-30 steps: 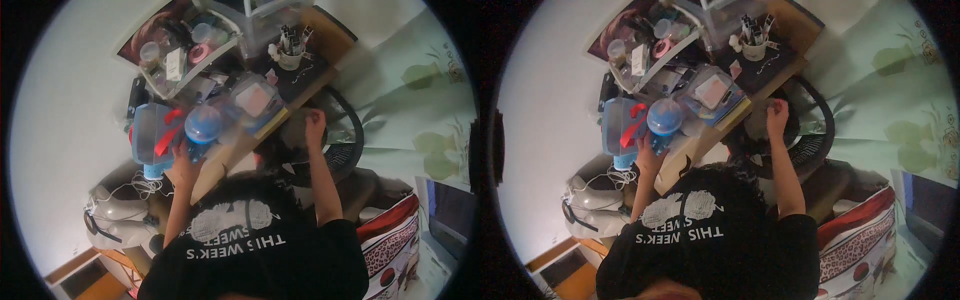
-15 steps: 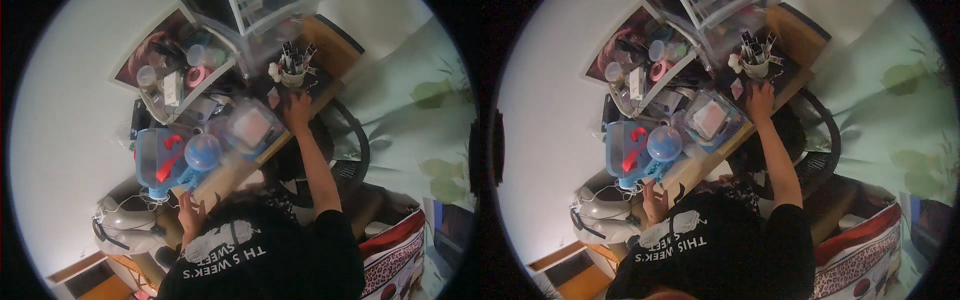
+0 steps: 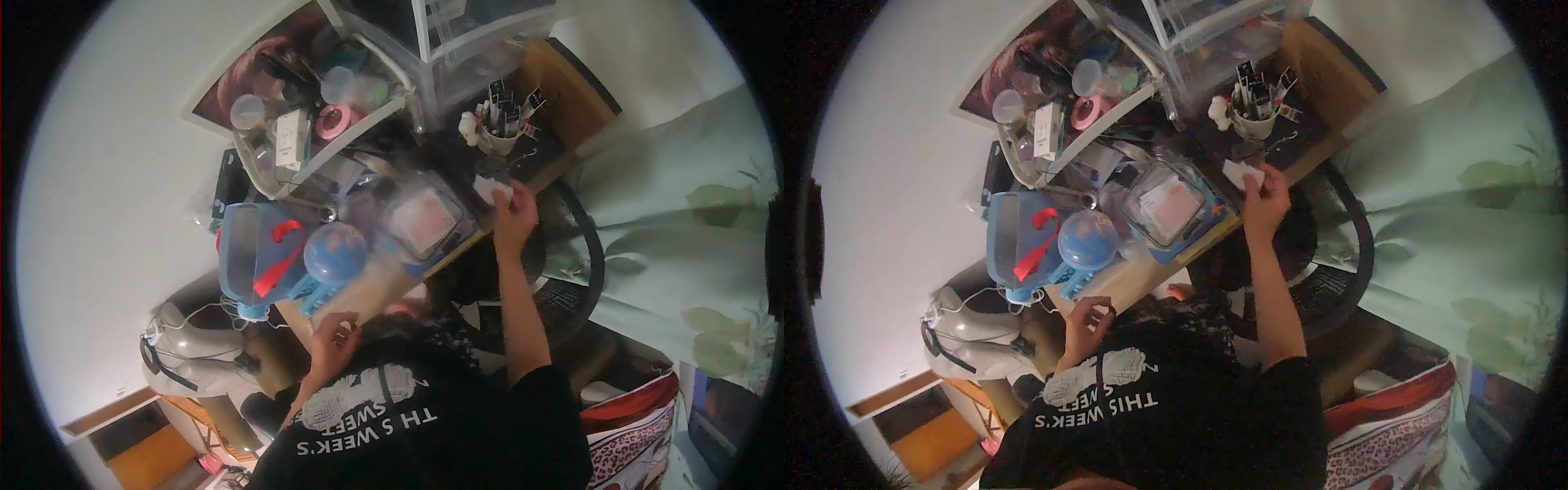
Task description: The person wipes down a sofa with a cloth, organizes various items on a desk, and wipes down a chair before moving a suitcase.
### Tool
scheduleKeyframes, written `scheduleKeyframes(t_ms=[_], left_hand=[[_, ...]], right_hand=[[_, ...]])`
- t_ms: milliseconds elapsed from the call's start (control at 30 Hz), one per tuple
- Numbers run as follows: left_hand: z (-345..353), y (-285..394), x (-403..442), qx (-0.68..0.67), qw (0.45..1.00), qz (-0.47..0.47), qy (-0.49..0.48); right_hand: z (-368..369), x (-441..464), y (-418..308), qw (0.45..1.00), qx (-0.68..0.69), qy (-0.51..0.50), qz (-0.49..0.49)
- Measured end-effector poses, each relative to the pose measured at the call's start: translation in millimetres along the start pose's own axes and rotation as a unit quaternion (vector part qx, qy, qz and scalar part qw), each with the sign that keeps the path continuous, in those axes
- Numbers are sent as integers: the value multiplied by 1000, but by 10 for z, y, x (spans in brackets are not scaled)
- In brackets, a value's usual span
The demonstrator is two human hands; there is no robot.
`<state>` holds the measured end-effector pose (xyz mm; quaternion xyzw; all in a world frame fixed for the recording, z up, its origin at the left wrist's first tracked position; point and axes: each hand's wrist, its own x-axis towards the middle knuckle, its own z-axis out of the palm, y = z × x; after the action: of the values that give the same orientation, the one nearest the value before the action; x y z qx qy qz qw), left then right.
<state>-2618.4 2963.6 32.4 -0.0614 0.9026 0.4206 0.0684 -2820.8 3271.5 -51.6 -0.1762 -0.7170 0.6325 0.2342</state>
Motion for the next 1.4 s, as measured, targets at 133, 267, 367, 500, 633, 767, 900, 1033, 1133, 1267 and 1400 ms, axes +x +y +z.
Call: scheduleKeyframes(t_ms=[133,267,367,500,633,767,900,1033,1133,1267,1400], left_hand=[[103,271,188,-187,958,-116,-187],[307,643,351,-328,889,-141,-288],[341,925,427,-401,830,-250,-297],[563,491,434,-234,935,15,-265],[447,507,441,-199,930,-66,-302],[371,380,422,-213,920,-111,-309],[369,509,369,-197,926,-96,-308],[379,608,338,-193,931,-115,-288],[356,661,335,-174,938,-115,-278],[294,774,372,-143,930,-159,-299],[321,802,393,-181,931,-109,-298]], right_hand=[[-418,-592,-274,988,75,18,136],[-564,-1286,-626,983,81,-154,50],[-564,-1508,-657,920,21,-366,-139],[-671,-1104,-526,880,96,-465,26],[-471,-135,-89,953,-166,-225,-116],[10,284,486,891,-373,-189,-175],[677,441,813,848,-402,-278,-204],[1189,706,805,861,-388,-212,-250],[1335,856,862,867,-386,-264,-173],[1055,855,671,849,-369,-316,-208],[596,638,652,848,-317,-307,-295]])
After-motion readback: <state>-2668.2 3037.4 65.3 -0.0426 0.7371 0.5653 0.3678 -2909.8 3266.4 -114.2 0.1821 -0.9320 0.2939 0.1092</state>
